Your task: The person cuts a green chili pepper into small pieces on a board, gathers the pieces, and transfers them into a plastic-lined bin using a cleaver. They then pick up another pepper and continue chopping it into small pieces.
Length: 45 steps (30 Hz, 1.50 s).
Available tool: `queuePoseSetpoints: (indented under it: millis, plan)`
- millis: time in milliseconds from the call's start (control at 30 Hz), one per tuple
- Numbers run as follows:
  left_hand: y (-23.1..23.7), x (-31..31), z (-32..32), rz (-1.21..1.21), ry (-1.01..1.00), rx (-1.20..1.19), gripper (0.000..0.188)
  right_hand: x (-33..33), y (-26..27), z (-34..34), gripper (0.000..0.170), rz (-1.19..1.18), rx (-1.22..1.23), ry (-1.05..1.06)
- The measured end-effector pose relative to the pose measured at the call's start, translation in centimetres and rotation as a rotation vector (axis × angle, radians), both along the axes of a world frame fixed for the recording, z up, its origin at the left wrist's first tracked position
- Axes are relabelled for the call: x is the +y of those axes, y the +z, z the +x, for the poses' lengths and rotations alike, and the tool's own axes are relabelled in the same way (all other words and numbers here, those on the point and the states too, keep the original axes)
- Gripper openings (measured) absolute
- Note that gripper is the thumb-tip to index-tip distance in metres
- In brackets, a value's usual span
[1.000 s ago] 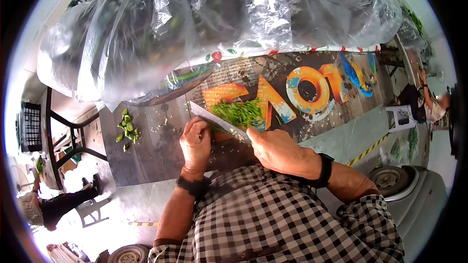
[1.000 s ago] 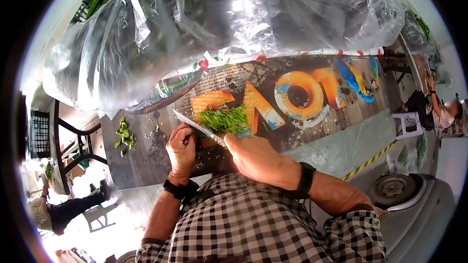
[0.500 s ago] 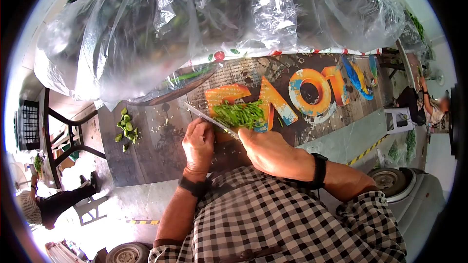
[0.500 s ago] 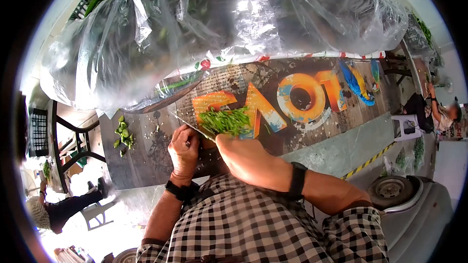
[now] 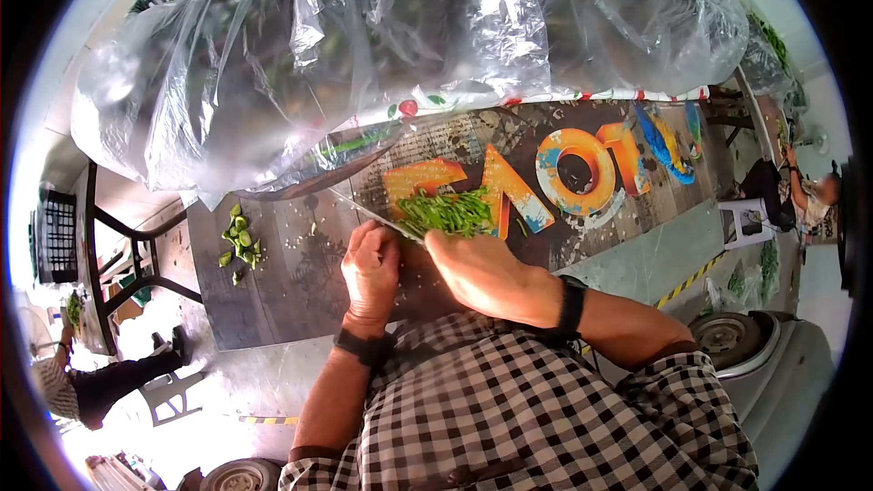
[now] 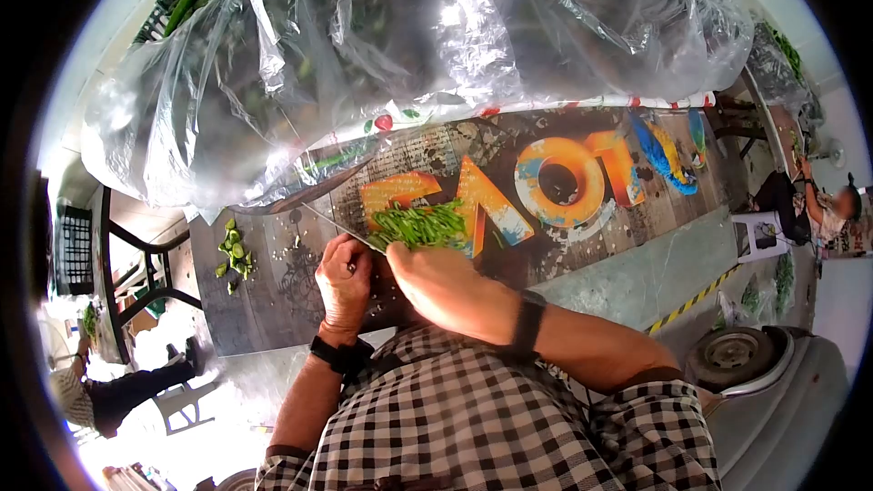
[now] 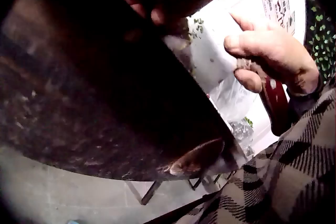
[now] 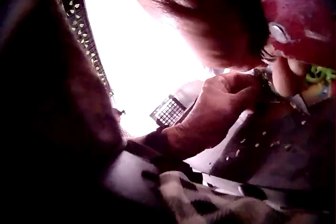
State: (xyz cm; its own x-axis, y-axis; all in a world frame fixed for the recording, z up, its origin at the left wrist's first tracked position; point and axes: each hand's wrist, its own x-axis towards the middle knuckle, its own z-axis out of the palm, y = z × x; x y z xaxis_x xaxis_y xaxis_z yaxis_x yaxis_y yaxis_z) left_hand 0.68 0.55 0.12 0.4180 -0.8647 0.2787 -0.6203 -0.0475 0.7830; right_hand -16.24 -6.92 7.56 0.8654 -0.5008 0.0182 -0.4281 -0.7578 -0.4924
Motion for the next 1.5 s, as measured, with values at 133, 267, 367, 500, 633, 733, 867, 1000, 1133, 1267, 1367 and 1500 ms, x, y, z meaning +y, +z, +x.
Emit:
queuePoseSetpoints:
  millis: [133, 267, 367, 500, 633, 733, 867, 1000, 1133, 1267, 1367, 1500]
  plan:
    - [-0.3, 0.0, 0.0, -0.041, -0.009, -0.031, 0.012, 0.0, 0.3, -2.7, 0.019, 0.099, 0.097, -0.003]
    - [-0.2, 0.1, -0.1, -0.040, -0.007, -0.026, 0.013, 0.4, -0.6, -3.7, 0.024, 0.112, 0.011, -0.040]
    - [-0.3, 0.2, 0.0, -0.008, -0.001, -0.036, 0.013, 0.5, -0.1, -3.8, 0.026, 0.101, 0.040, -0.066]
    - [-0.3, 0.1, -0.1, -0.023, 0.016, -0.030, 0.013, 0.5, 0.3, -3.9, 0.024, 0.155, 0.040, -0.074]
    - [-0.4, 0.0, -0.1, -0.054, 0.017, -0.038, 0.015, 0.3, 0.0, -3.6, 0.022, 0.162, 0.013, -0.033]
    - [-0.4, -0.1, -0.2, -0.044, 0.030, -0.016, 0.015, 0.0, 0.1, -2.3, 0.021, 0.133, -0.001, -0.019]
    - [-0.8, -0.2, 0.1, -0.042, 0.022, -0.001, 0.014, -0.5, -0.9, -1.7, 0.020, 0.101, 0.000, -0.040]
    - [-0.5, -0.2, 0.0, -0.043, 0.022, 0.035, 0.015, -0.7, -1.1, -3.3, 0.020, 0.115, -0.032, -0.062]
    - [-0.9, 0.0, 0.2, -0.044, 0.025, 0.025, 0.014, -0.4, -0.1, -3.7, 0.018, 0.166, -0.045, -0.067]
    - [-0.6, -0.1, 0.1, -0.009, 0.026, 0.049, 0.013, -0.4, 1.2, -3.5, 0.018, 0.168, 0.071, -0.042]
    - [-0.5, 0.0, 0.1, -0.009, 0.023, 0.049, 0.013, -0.3, 1.1, -3.7, 0.020, 0.142, 0.040, -0.029]
    - [-0.6, 0.1, 0.2, -0.010, 0.030, 0.035, 0.014, -0.6, 0.5, -4.2, 0.020, -0.061, 0.132, 0.105]
